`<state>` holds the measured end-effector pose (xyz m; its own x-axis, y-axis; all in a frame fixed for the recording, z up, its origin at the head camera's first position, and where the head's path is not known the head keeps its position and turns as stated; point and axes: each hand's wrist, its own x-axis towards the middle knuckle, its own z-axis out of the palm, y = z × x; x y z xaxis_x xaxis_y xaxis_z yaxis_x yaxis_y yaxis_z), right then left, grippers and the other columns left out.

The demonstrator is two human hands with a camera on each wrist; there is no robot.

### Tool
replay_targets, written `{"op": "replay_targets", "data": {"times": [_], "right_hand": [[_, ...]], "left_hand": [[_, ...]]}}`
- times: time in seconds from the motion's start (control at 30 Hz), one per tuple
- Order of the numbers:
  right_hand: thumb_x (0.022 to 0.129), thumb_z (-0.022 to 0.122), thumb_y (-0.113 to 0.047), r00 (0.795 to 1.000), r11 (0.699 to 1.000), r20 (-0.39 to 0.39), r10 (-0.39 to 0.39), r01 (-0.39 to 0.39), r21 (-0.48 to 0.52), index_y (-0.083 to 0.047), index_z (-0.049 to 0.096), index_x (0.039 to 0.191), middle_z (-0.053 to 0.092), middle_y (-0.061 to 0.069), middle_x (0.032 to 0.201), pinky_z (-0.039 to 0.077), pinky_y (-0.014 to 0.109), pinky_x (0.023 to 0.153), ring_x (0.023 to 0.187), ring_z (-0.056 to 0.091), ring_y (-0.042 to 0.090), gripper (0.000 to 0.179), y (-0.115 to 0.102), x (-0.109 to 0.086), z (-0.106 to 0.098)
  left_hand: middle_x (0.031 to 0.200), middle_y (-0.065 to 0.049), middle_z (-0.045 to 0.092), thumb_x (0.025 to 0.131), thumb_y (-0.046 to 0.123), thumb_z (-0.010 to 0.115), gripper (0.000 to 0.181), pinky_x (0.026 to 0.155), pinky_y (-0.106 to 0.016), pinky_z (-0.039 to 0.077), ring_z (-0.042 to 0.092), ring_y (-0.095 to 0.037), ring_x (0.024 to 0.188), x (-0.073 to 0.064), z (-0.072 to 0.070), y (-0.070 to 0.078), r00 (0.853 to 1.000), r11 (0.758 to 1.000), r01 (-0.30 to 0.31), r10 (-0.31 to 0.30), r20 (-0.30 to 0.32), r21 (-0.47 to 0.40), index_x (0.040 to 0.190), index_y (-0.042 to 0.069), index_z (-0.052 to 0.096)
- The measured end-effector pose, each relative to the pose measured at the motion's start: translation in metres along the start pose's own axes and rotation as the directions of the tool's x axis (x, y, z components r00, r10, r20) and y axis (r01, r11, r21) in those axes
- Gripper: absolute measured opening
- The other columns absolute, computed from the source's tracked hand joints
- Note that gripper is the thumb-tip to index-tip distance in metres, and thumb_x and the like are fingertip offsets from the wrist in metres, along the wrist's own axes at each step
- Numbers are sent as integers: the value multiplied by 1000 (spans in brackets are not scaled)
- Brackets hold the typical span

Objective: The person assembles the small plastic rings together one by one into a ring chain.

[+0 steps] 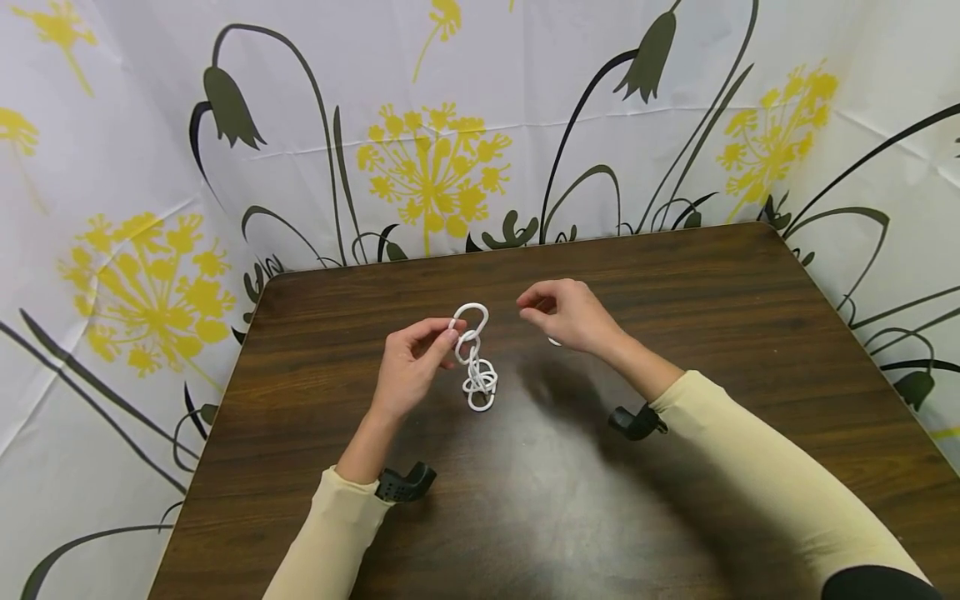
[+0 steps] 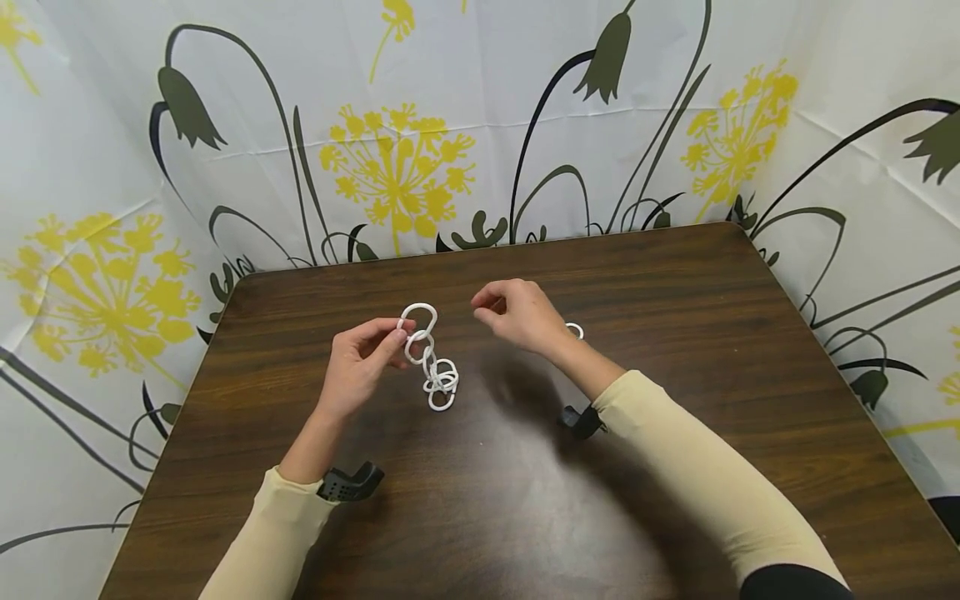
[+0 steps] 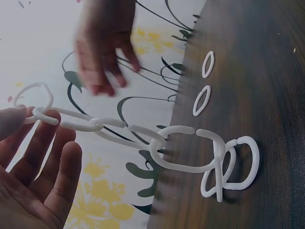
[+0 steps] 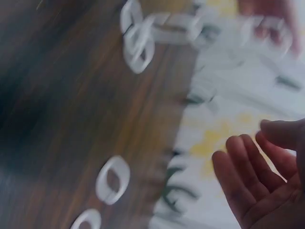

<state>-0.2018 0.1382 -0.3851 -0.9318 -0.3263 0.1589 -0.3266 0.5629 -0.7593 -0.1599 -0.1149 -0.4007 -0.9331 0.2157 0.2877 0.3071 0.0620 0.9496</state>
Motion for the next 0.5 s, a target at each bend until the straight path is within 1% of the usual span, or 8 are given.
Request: {"op": "replay_targets", "data": {"times": [0.03, 0.1, 0.17, 0.23, 0.33, 0.4, 0.5], "right_hand": [[91, 69, -14, 1000, 998, 6, 18, -17, -66, -9, 74, 101, 72, 2, 93, 52, 34, 75, 83, 67, 17, 12, 9, 1, -2], [91, 68, -13, 999, 983, 24, 48, -43, -179, -8, 74, 103, 72, 3, 93, 52, 37, 76, 85, 66, 18, 14, 26, 1, -5], [91, 67, -12, 996, 959, 46, 73, -57, -279, -7, 74, 103, 71, 4, 93, 52, 39, 76, 85, 66, 19, 15, 43, 0, -4], [90, 66, -12, 994, 934, 71, 87, -56, -352, -7, 74, 103, 70, 4, 94, 52, 40, 76, 86, 64, 20, 16, 59, -3, -1], [89, 68, -15, 992, 905, 93, 79, -33, -425, -8, 74, 100, 67, 4, 92, 52, 41, 74, 83, 63, 20, 14, 76, -6, 8], [90, 69, -20, 994, 899, 85, 74, -30, -437, -10, 74, 98, 66, 2, 90, 52, 40, 72, 80, 62, 19, 13, 82, -7, 14], [91, 70, -29, 996, 888, 61, 66, -31, -460, -15, 73, 89, 64, 0, 85, 52, 40, 68, 76, 61, 18, 15, 84, -7, 23]], "left_hand": [[109, -34, 64, 95, -7, 58, 19, 59, -27, 55, 65, -8, 74, 0, 0, 0, 1000, 1000, 4, -4, 0, 0, 110, -15, 64], [109, -32, 65, 95, -5, 59, 19, 59, -26, 55, 65, -10, 75, 0, 0, 0, 1000, 1000, 8, -8, -1, 3, 110, -14, 65], [108, -28, 67, 95, -3, 60, 19, 59, -26, 55, 65, -13, 75, -1, 1, 0, 1000, 1000, 12, -12, -3, 8, 110, -12, 66], [108, -26, 68, 95, -1, 61, 19, 60, -26, 56, 65, -16, 75, -1, 1, -1, 1000, 1000, 11, -11, -3, 9, 110, -10, 67], [108, -24, 68, 95, 3, 63, 19, 61, -27, 56, 66, -17, 76, -2, 2, 0, 1000, 1000, 6, -6, -2, 13, 109, -8, 68], [108, -24, 68, 95, 4, 63, 19, 61, -27, 56, 66, -16, 77, -3, 2, 0, 1000, 1000, 0, 0, -1, 14, 109, -8, 68], [108, -26, 68, 95, 4, 63, 19, 61, -27, 57, 66, -12, 77, -4, 2, 1, 1000, 1000, -3, 3, -4, 9, 109, -8, 68]]}}
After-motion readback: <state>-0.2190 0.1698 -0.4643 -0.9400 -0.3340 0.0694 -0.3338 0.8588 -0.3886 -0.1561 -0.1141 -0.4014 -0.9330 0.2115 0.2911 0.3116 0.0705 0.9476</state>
